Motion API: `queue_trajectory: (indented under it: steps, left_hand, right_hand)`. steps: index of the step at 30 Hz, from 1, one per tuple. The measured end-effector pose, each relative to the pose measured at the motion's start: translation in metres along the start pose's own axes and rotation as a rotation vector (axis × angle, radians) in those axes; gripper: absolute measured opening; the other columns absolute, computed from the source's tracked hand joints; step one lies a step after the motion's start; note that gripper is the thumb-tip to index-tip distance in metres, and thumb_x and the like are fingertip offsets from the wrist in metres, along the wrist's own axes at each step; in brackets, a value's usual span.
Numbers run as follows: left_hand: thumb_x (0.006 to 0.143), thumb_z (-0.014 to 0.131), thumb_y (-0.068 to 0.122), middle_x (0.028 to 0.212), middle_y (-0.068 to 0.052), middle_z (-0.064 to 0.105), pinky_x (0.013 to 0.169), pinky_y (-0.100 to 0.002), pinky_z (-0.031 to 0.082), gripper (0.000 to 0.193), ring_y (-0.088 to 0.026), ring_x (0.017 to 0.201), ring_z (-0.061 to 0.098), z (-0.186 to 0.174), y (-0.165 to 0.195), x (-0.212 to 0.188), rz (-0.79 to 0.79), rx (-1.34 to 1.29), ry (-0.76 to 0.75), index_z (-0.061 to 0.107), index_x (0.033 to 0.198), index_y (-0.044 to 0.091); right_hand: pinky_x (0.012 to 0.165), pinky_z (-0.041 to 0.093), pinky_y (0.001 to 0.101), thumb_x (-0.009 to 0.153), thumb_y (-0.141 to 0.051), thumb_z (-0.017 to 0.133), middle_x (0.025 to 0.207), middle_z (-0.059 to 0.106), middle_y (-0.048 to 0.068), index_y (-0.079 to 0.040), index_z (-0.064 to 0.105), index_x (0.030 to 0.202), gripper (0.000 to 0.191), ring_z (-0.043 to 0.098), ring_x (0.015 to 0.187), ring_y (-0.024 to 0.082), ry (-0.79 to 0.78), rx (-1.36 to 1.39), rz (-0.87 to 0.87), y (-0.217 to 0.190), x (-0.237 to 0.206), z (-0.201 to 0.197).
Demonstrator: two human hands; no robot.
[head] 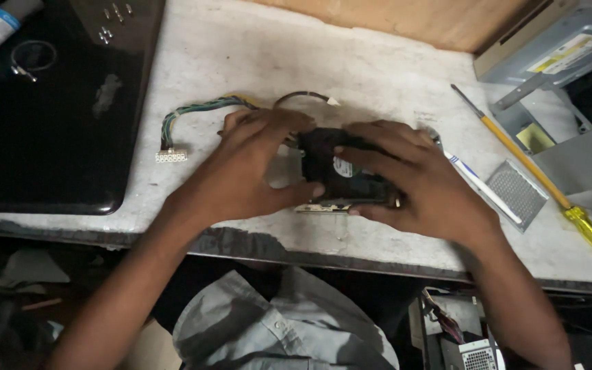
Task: The person disassembles a computer power supply on a workbench. They detach the internal cooling fan from the unit, work the metal casing open, lift off the outer cover, and handle the exposed fan and internal circuit board while repositioning the unit on the bench.
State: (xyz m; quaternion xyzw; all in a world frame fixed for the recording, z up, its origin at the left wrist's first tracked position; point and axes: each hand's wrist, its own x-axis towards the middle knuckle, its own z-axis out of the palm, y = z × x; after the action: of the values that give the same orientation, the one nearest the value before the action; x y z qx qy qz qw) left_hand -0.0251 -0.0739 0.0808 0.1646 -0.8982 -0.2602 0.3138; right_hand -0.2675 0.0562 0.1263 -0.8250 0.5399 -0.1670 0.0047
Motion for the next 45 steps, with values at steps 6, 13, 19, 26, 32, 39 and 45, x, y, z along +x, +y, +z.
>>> queue_trajectory:
  steps: [6, 13, 19, 26, 32, 39, 45]
  left_hand:
    - [0.072, 0.094, 0.046, 0.139, -0.019, 0.062, 0.115, -0.049, 0.029, 0.087, -0.036, 0.137, 0.051, -0.002, 0.001, 0.001, -0.020, 0.024, -0.056, 0.056, 0.138, 0.004]
    - [0.062, 0.094, 0.041, 0.150, -0.017, 0.054, 0.118, -0.052, 0.030, 0.113, -0.036, 0.140, 0.049, -0.012, -0.002, -0.001, -0.018, -0.122, -0.109, 0.039, 0.155, 0.007]
    - [0.070, 0.092, 0.038, 0.149, -0.013, 0.058, 0.123, -0.050, 0.031, 0.082, -0.031, 0.143, 0.051, -0.010, -0.006, 0.000, 0.076, -0.066, -0.153, 0.059, 0.141, 0.012]
    - [0.072, 0.091, 0.045, 0.147, -0.017, 0.055, 0.120, -0.055, 0.025, 0.075, -0.033, 0.143, 0.046, -0.005, 0.001, -0.001, 0.104, 0.035, -0.112, 0.065, 0.134, 0.012]
    - [0.073, 0.090, 0.044, 0.149, -0.016, 0.053, 0.119, -0.054, 0.026, 0.076, -0.034, 0.144, 0.044, -0.005, 0.009, -0.003, 0.151, 0.043, -0.069, 0.061, 0.136, 0.011]
    - [0.076, 0.090, 0.043, 0.143, -0.014, 0.056, 0.117, -0.050, 0.030, 0.071, -0.032, 0.141, 0.048, 0.000, 0.004, -0.002, 0.216, 0.061, -0.004, 0.062, 0.131, 0.009]
    - [0.066, 0.092, 0.034, 0.136, -0.011, 0.056, 0.110, -0.047, 0.032, 0.068, -0.033, 0.133, 0.047, 0.000, 0.006, -0.003, 0.203, 0.073, 0.065, 0.063, 0.122, 0.010]
  right_hand:
    - [0.114, 0.049, 0.0463, 0.066, -0.024, 0.088, 0.149, 0.055, 0.011, -0.015, 0.068, 0.132, 0.069, 0.054, 0.141, 0.034, 0.017, 0.197, -0.023, 0.007, 0.000, 0.001]
    - [0.112, 0.046, 0.0450, 0.069, -0.031, 0.089, 0.148, 0.057, 0.011, -0.015, 0.067, 0.134, 0.070, 0.056, 0.138, 0.031, -0.018, 0.153, -0.106, 0.011, 0.008, -0.004]
    - [0.113, 0.036, 0.0452, 0.068, -0.034, 0.089, 0.148, 0.058, 0.012, -0.015, 0.067, 0.134, 0.072, 0.054, 0.138, 0.029, -0.095, 0.115, -0.149, 0.019, 0.015, -0.010]
    - [0.118, 0.041, 0.0447, 0.064, -0.026, 0.091, 0.149, 0.058, 0.011, -0.011, 0.050, 0.144, 0.091, 0.054, 0.140, 0.031, -0.044, 0.256, -0.036, 0.022, 0.006, -0.001]
    - [0.117, 0.036, 0.0486, 0.057, -0.029, 0.094, 0.151, 0.053, 0.015, -0.008, 0.046, 0.148, 0.105, 0.048, 0.142, 0.035, -0.079, 0.210, 0.010, 0.018, 0.007, -0.006]
    - [0.118, 0.036, 0.0504, 0.058, -0.035, 0.094, 0.153, 0.048, 0.017, -0.009, 0.046, 0.149, 0.106, 0.045, 0.144, 0.037, -0.086, 0.204, -0.017, 0.022, 0.000, -0.017]
    - [0.118, 0.044, 0.0488, 0.060, -0.034, 0.092, 0.155, 0.052, 0.015, -0.009, 0.050, 0.145, 0.098, 0.054, 0.141, 0.036, -0.003, 0.209, -0.018, 0.035, -0.006, -0.028]
